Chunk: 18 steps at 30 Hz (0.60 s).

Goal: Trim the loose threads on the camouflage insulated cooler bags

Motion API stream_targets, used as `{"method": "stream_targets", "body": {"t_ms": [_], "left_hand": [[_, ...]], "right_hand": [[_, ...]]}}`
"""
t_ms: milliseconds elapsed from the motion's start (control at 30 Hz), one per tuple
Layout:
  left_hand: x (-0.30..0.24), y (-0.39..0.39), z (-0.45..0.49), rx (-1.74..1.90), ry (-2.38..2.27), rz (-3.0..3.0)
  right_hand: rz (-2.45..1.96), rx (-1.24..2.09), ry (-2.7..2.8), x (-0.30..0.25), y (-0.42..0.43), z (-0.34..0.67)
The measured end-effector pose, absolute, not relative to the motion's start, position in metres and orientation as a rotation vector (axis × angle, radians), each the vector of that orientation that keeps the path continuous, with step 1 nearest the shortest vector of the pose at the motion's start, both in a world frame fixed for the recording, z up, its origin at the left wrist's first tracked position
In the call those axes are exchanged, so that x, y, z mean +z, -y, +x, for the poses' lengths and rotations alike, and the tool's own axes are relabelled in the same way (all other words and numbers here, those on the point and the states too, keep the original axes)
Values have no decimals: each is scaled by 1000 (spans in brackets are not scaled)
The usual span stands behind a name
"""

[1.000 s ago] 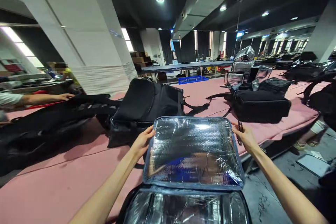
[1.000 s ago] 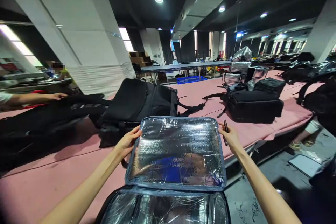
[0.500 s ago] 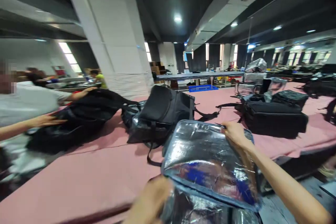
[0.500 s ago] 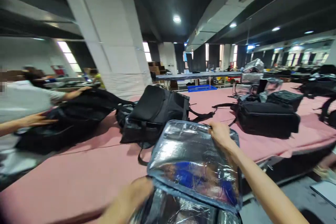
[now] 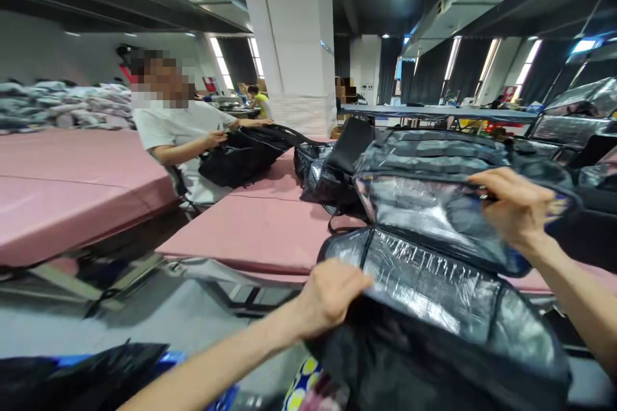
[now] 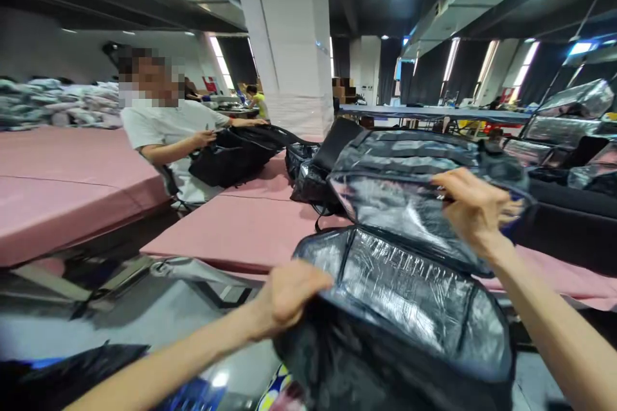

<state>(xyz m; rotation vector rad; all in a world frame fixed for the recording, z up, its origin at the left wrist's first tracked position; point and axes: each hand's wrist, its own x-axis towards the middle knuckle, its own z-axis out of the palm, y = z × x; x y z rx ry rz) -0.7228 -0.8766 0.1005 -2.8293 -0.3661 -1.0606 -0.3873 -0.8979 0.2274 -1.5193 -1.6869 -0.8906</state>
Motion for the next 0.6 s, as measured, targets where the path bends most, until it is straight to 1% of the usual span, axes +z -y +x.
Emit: {"method": "stream_targets", "body": {"t_ms": [33,100,167,200,267,333,500,533,600], "left_hand": [[122,870,-717,-1157,411,-2773],[143,860,-707,-1081,482,-2836],[140,858,-703,-952,516,-2931],[133,860,-704,-920,531,-2956],[118,865,-709,-937,587,-2958],[113,872,-719,-1015,571,-2933],[126,869,-729,-1293,459,-2693],[126,863,-722,-1283,474,-2675],[117,847,-698,-1137,540,-2768]], "right_hand": [[-1491,-724,1799,219,901,-396],[-1455,-267,1983,191,907,-411],[-1427,222,2019,154,909,-418],[-1449,418,1953,136,908,-418],[-1481,450,1880,111,903,-414],[-1496,407,1822,108,898,-407],[-1204,196,1915,163,895,-398],[-1162,156,1950,169,892,-397],[-1202,174,2021,165,883,-393]]}}
